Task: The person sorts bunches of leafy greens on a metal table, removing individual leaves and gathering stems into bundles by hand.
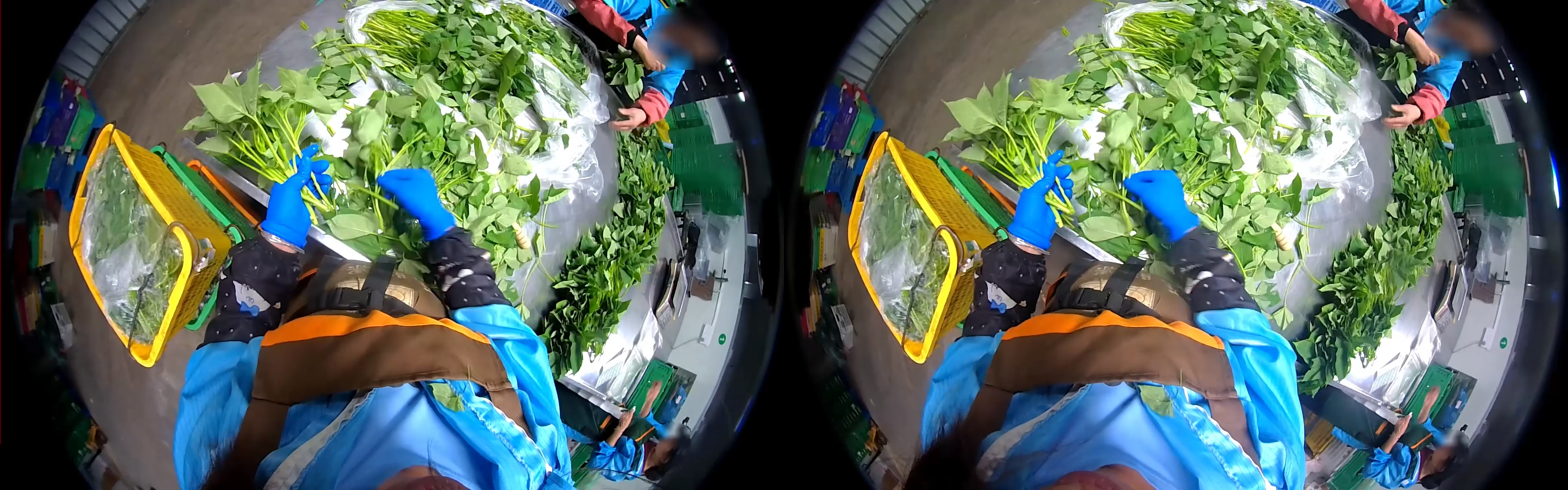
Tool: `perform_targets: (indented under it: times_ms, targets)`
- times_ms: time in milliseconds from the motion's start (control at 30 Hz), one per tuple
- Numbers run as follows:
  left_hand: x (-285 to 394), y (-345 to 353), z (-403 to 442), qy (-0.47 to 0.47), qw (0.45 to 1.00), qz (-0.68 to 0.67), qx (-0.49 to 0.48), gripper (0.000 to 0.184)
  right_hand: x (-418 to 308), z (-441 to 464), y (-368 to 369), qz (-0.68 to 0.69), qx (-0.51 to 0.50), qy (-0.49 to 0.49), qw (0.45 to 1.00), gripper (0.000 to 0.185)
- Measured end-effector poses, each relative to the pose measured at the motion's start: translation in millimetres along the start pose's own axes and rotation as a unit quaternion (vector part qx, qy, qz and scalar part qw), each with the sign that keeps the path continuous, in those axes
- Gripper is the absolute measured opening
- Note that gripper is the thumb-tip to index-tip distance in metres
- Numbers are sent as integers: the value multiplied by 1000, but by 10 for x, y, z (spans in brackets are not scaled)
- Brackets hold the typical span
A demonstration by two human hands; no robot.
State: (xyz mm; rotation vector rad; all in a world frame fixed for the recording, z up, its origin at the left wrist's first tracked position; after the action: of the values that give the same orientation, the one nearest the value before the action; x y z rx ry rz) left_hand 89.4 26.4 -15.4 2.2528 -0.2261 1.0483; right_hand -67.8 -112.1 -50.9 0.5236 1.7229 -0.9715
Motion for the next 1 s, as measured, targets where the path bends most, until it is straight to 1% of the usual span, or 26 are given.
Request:
perform_targets:
  times_ms: [33, 133, 167, 200, 233, 333, 367, 467, 500, 600, 633, 733, 867, 900, 1000]
  targets:
    - [-49, -41, 14, -12, 1000, -13, 1, 34, -114, -52, -108, 88, 5, 136, 987, 18]
    - [-181, -73, 53, -50, 998, -41, 7, 34, -237, -103, -322, 61, 35, 59, 996, 21]
    - [-191, -45, 33, -57, 998, -27, -4, 35, -288, -142, -397, 77, 19, 106, 991, 22]
    - [-205, -16, -5, -67, 998, -11, -16, 35, -304, -136, -414, 160, 50, 85, 982, 22]
    - [-202, 22, -29, -67, 998, -1, -5, 34, -322, -183, -478, 160, 53, 81, 982, 23]
    - [-163, 159, -115, -18, 998, 54, -2, 31, -402, -264, -550, 163, 60, 82, 981, 23]
    - [-151, 224, -163, -10, 999, 39, -2, 29, -413, -293, -549, 164, 64, 85, 981, 23]
    - [-299, 339, -224, -31, 998, 54, -30, 26, -473, -349, -516, 236, 97, 82, 963, 23]
    - [-327, 382, -255, -20, 996, 78, -43, 32, -527, -367, -532, 224, 132, 67, 963, 23]
    - [-372, 520, -388, -12, 990, 127, -56, 30, -547, -371, -511, 203, 150, 24, 967, 25]
    - [-387, 555, -408, -21, 986, 149, -72, 29, -577, -394, -498, 198, 140, 39, 969, 26]
    - [-386, 617, -461, -9, 980, 185, -79, 27, -621, -427, -437, 236, 107, 93, 961, 24]
    - [-429, 608, -461, -21, 979, 184, -85, 24, -673, -478, -379, 283, 76, 87, 952, 19]
    - [-431, 611, -464, -17, 979, 185, -86, 23, -678, -484, -373, 305, 92, 104, 942, 17]
    - [-431, 610, -461, 4, 981, 176, -82, 22, -588, -452, -321, 267, 80, 73, 958, 22]
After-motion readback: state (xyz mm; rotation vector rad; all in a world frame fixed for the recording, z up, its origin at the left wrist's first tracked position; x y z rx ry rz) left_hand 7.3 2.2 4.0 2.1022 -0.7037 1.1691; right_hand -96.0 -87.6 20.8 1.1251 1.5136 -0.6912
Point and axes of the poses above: each hand's wrist, its own z-axis towards the middle knuckle, its own y-axis out of the palm, x = y × z, the point moved 4 cm from there along z, towards the middle knuckle, and after that the axes turned 11 degrees about x, right-handed, at the moved point
